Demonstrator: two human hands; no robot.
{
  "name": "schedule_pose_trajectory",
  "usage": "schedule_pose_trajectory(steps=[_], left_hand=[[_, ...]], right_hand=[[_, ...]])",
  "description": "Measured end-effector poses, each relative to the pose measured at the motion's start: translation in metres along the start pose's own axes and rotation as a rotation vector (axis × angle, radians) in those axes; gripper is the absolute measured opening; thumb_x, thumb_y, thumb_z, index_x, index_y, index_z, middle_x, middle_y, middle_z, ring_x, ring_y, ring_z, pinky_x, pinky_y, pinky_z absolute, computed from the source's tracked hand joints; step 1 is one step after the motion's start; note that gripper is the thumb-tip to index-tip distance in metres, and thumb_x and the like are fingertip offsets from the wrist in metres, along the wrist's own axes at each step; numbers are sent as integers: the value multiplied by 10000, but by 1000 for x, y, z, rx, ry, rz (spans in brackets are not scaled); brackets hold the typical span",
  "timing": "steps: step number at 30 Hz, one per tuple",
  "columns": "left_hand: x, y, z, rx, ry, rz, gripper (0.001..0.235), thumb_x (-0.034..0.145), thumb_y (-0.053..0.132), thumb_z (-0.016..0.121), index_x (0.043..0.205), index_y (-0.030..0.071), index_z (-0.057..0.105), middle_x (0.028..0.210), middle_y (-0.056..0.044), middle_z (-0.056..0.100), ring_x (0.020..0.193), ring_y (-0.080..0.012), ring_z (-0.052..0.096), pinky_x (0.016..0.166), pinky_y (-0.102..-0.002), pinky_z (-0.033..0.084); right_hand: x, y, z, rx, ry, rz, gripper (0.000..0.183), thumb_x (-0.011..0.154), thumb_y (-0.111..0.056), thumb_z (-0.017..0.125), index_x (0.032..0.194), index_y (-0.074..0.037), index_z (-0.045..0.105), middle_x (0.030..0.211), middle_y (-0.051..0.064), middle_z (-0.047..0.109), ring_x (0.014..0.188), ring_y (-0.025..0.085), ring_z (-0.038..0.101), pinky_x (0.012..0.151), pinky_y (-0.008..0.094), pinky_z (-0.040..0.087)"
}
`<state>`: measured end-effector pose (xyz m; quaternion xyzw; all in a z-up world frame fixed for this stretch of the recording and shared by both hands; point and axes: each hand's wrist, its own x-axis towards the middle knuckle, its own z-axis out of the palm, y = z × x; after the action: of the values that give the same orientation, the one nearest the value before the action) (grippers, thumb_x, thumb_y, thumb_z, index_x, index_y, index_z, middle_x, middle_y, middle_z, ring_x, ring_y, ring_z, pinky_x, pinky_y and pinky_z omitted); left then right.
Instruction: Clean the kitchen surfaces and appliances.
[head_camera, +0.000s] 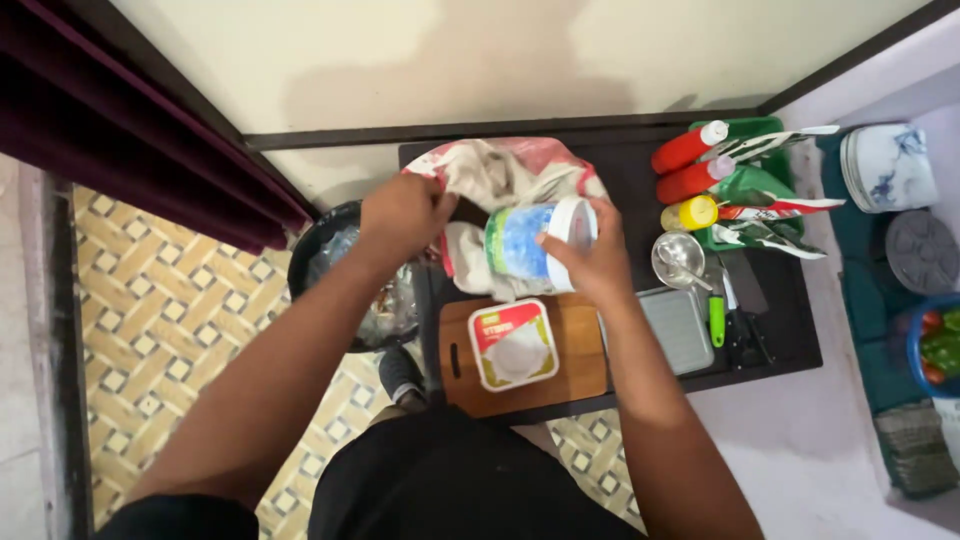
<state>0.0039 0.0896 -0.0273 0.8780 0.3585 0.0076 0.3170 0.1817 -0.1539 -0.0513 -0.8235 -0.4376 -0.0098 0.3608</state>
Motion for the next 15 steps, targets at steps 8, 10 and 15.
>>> schedule_pose_trajectory(steps=[8,10,15], left_hand=[[-10,-25,2,40,95,324,357,859,172,625,1193,48,608,1177,-177,654,877,-418,702,723,-535,560],[-3,-27,-4,32,87,428,263,856,139,621,1107,63,640,1223,-169,630,893,-412,704,724,-528,564],[19,-34,15,69,87,671,122,827,126,628,892,140,730,1310,-177,584,957,-379,717,761,-485,585]], right_hand=[[8,-10,4,558,101,1033,828,681,-379,841,1331,-91,417,1179,124,625,962,240,675,662,446,519],[9,19,23,504,230,937,817,704,-377,881,1313,-63,436,1190,130,618,999,221,667,744,394,548],[19,30,36,445,430,767,842,729,-366,939,1307,-24,431,1229,162,574,1074,207,626,891,341,544]])
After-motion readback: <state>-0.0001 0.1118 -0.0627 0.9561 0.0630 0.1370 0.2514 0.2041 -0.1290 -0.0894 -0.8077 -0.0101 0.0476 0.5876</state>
